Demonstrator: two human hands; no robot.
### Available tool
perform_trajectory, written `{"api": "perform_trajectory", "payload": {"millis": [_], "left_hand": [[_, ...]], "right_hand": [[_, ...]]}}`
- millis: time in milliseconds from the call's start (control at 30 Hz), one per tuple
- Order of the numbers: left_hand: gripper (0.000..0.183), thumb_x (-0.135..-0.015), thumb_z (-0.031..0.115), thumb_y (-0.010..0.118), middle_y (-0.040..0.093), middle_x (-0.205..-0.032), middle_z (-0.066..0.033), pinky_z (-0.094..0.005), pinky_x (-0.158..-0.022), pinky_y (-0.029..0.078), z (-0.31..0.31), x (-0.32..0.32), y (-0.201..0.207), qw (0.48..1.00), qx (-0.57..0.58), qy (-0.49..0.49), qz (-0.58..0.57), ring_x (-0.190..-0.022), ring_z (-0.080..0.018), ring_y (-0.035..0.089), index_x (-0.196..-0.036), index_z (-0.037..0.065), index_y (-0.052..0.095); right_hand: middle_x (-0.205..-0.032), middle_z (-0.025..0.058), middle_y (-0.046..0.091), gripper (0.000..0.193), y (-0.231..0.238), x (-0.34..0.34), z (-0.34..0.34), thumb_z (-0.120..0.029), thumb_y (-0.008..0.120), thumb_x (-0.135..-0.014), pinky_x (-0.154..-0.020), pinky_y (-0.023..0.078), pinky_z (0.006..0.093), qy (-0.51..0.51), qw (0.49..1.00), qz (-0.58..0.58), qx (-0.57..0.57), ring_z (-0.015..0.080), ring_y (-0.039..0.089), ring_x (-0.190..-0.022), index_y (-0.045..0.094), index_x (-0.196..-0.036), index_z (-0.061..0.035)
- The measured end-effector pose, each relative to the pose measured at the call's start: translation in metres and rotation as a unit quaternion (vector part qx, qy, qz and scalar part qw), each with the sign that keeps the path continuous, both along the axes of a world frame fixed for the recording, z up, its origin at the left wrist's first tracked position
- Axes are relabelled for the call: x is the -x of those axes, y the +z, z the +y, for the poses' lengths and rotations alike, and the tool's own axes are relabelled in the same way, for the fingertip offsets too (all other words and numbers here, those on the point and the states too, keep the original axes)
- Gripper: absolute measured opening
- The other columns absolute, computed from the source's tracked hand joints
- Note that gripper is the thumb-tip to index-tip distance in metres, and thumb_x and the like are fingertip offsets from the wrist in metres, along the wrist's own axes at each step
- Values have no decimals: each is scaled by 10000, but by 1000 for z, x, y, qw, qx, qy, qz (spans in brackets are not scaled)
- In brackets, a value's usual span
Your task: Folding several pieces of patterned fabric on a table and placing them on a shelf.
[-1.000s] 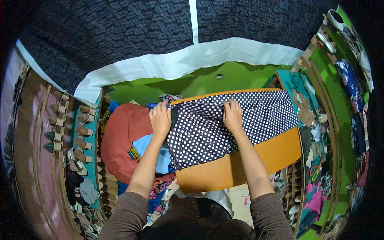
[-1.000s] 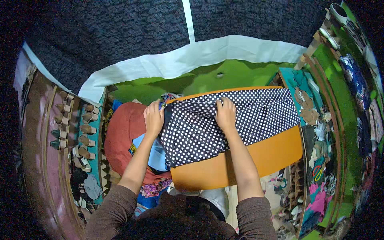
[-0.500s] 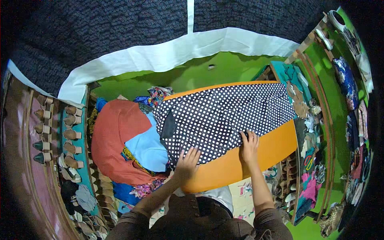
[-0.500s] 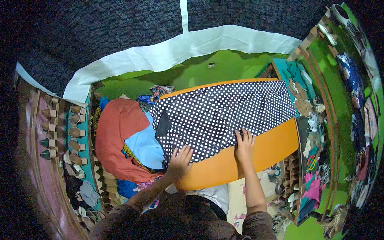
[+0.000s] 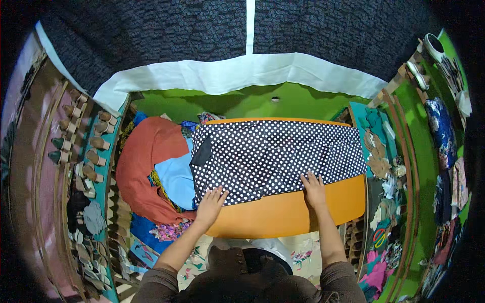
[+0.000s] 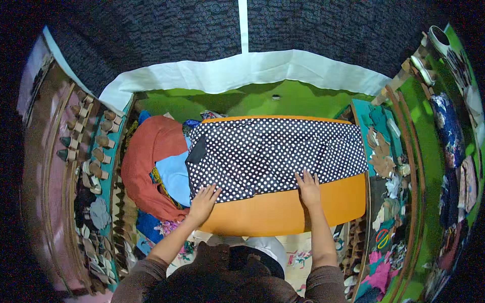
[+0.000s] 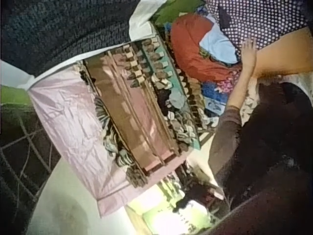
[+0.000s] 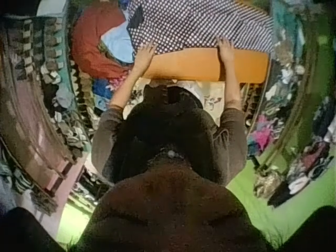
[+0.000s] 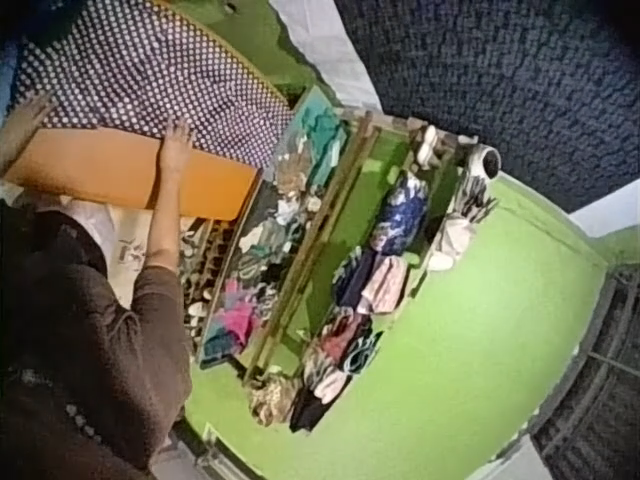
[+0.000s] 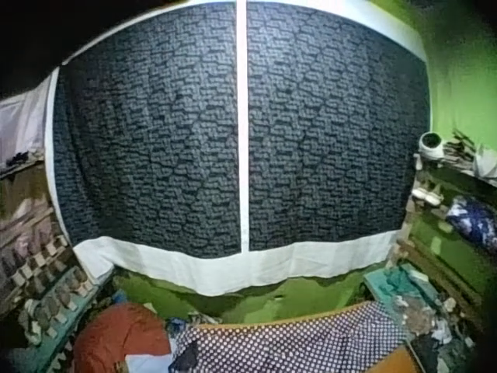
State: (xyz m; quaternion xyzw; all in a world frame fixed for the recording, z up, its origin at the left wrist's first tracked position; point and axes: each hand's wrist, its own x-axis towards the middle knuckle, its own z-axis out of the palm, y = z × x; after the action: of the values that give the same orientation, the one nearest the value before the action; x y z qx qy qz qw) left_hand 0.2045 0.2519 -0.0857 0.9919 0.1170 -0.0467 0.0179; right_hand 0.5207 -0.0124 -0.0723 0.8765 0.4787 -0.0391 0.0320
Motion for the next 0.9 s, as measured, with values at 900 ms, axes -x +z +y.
{"api": "perform_trajectory", "payload": {"millis": [900], "left_hand": [[473, -744, 247, 613, 549, -1237, -53, -460, -1075, 235, -69, 101, 15, 983, -83, 162, -25, -1223, -188, 435, -1178, 66, 561]], "right_hand": [[-1267, 225, 484, 446, 6, -16, -86, -22, 471, -804, -1060, 252, 491, 145, 989, -12, -36, 305, 459, -1203, 525, -1239, -104]]}}
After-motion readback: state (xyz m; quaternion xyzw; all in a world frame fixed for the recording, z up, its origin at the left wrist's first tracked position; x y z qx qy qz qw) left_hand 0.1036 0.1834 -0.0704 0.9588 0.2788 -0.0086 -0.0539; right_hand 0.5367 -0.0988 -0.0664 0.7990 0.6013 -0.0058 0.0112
